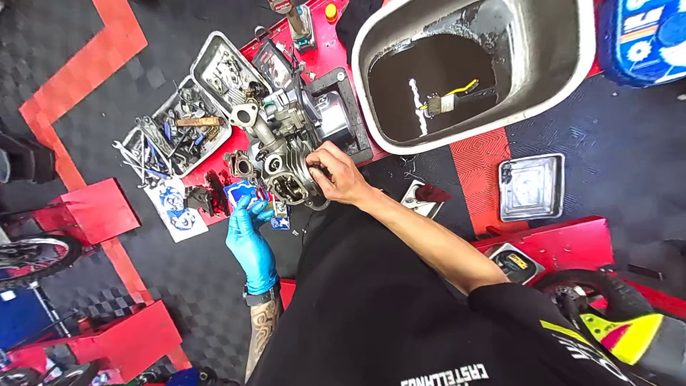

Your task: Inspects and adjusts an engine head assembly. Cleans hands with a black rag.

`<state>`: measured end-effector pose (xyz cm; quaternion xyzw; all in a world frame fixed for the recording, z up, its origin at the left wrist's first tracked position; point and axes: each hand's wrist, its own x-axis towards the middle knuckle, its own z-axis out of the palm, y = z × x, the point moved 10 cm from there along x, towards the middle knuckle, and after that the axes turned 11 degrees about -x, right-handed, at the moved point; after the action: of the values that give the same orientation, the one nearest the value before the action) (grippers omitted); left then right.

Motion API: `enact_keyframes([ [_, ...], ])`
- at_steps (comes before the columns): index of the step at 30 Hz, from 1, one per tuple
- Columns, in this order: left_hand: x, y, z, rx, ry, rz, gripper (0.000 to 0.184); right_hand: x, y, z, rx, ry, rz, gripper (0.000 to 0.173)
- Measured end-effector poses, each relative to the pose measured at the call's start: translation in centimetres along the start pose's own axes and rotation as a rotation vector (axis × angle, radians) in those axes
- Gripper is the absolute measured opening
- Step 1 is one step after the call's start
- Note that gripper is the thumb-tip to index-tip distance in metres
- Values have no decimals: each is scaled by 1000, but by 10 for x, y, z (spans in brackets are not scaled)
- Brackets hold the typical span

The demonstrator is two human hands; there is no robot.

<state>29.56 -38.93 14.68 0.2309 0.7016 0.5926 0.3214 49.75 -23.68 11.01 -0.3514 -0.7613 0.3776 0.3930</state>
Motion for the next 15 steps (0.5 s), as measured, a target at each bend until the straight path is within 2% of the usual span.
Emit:
enact_keyframes([
  [7,9,-6,-5,-16,-18,-21,39,3,-6,-1,-123,45,-19,14],
  [12,39,-3,-13,-32,-45,-13,40,-2,1,-1,-39,10,33,17],
  [15,55,0,-26,-47,-38,-27,40,-4,-3,3,-79,9,60,13],
])
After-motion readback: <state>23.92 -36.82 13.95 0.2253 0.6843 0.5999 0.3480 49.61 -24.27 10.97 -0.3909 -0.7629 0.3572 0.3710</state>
